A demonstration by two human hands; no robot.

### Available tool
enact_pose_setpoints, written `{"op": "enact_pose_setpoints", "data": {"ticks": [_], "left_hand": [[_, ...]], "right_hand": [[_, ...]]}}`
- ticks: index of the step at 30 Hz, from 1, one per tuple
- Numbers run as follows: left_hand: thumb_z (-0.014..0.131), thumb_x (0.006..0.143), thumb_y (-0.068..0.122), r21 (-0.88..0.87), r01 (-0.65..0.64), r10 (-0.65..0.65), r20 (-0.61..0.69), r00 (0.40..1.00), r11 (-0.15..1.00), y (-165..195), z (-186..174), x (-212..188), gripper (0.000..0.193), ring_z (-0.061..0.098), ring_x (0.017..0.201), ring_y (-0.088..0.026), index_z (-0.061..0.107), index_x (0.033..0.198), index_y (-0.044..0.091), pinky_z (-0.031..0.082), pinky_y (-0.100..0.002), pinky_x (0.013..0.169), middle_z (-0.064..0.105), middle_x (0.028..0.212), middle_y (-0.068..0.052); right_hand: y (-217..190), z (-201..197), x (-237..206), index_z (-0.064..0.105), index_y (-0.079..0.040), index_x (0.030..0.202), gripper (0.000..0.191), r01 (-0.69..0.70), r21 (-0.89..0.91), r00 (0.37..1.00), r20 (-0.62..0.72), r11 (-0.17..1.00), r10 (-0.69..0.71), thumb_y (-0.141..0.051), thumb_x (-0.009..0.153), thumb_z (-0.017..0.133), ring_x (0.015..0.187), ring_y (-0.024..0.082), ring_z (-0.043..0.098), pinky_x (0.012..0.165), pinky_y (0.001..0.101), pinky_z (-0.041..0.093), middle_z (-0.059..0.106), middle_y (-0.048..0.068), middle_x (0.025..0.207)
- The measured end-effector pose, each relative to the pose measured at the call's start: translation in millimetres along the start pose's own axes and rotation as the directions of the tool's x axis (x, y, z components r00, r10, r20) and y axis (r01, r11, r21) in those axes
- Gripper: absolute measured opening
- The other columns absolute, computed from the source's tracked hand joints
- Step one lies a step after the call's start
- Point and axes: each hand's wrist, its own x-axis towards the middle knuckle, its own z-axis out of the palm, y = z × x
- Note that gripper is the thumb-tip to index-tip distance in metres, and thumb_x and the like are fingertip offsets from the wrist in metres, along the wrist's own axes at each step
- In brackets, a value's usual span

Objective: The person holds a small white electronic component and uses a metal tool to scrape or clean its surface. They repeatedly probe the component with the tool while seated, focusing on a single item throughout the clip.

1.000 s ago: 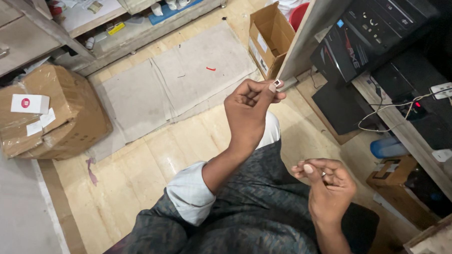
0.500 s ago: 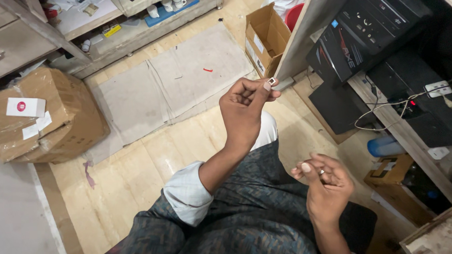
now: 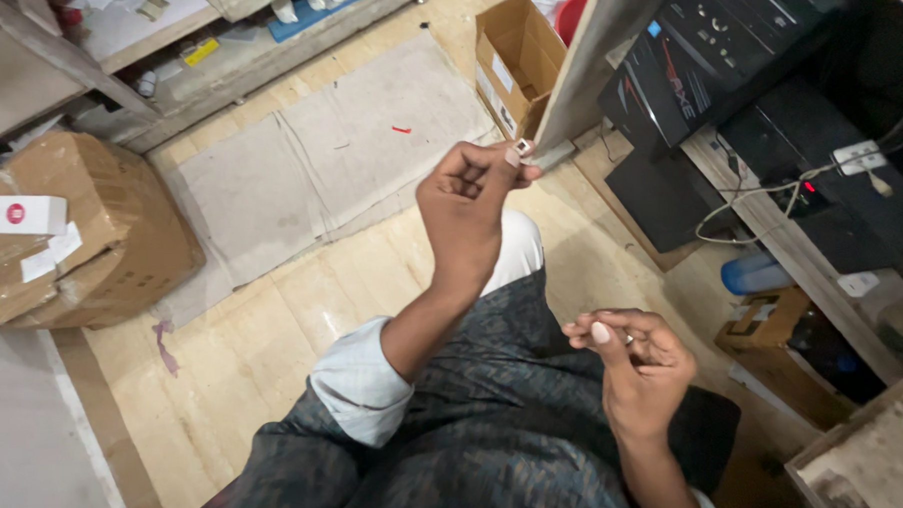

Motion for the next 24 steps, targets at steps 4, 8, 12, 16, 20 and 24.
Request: {"op": "enact_pose_setpoints", "data": {"ticks": [4,8,12,16,20,24], "left_hand": [[0.066,0.103,0.004,0.012,0.016,-0.016,-0.016,1.0,1.0,-6,-6,-4,0.013,0.075,0.087,-0.018,0.064,0.096,-0.006,0.063,-0.032,0.083,0.075,0.107,-0.019],[0.066,0.104,0.004,0.024,0.015,-0.014,-0.011,1.0,1.0,-12,-10,-6,0.012,0.074,0.087,-0.017,0.064,0.098,-0.006,0.063,-0.032,0.084,0.075,0.107,-0.018],[0.066,0.105,0.004,0.015,0.002,-0.002,-0.003,1.0,1.0,-16,-12,-4,0.011,0.074,0.088,-0.017,0.064,0.1,-0.006,0.064,-0.033,0.085,0.075,0.108,-0.018],[0.066,0.106,0.005,0.03,-0.013,0.012,0.013,1.0,0.999,-17,-14,-2,0.013,0.074,0.088,-0.016,0.064,0.099,-0.005,0.064,-0.033,0.086,0.075,0.11,-0.019],[0.066,0.106,0.006,0.014,-0.013,0.013,0.013,1.0,1.0,-16,-13,-3,0.013,0.074,0.088,-0.017,0.063,0.098,-0.004,0.065,-0.033,0.085,0.075,0.111,-0.019],[0.066,0.106,0.006,0.021,-0.005,0.005,0.002,1.0,1.0,-17,-12,-3,0.013,0.075,0.088,-0.017,0.063,0.099,-0.004,0.065,-0.033,0.085,0.076,0.11,-0.018]], "right_hand": [[6,-2,-1,0.062,0.007,0.106,0.008,-0.018,-0.024,0.999,-0.03,1.0,0.017,0.005,0.099,0.064,0.088,0.028,0.076,0.078,0.0379,0.064,0.073,0.021,0.1],[14,-4,1,0.062,0.006,0.107,0.007,0.041,-0.032,0.998,-0.041,0.999,-0.043,0.007,0.101,0.065,0.094,0.023,0.071,0.085,0.0351,0.062,0.069,0.016,0.107],[20,-8,5,0.063,0.005,0.112,0.01,0.073,0.032,0.996,-0.053,0.997,-0.071,0.007,0.103,0.067,0.092,0.018,0.066,0.083,0.0296,0.058,0.066,0.012,0.109],[23,-9,5,0.064,0.008,0.125,0.024,0.042,0.009,0.994,-0.103,0.999,-0.041,0.007,0.102,0.064,0.09,0.017,0.065,0.082,0.0284,0.056,0.063,0.011,0.107],[23,-9,7,0.065,0.01,0.123,0.018,0.106,0.009,0.991,-0.085,0.994,-0.105,0.007,0.106,0.062,0.096,0.018,0.064,0.088,0.0306,0.055,0.061,0.011,0.115],[22,-8,9,0.065,0.008,0.118,0.013,0.121,0.128,0.988,-0.108,0.984,-0.108,0.006,0.106,0.062,0.093,0.017,0.064,0.089,0.031,0.055,0.061,0.012,0.116]]}}
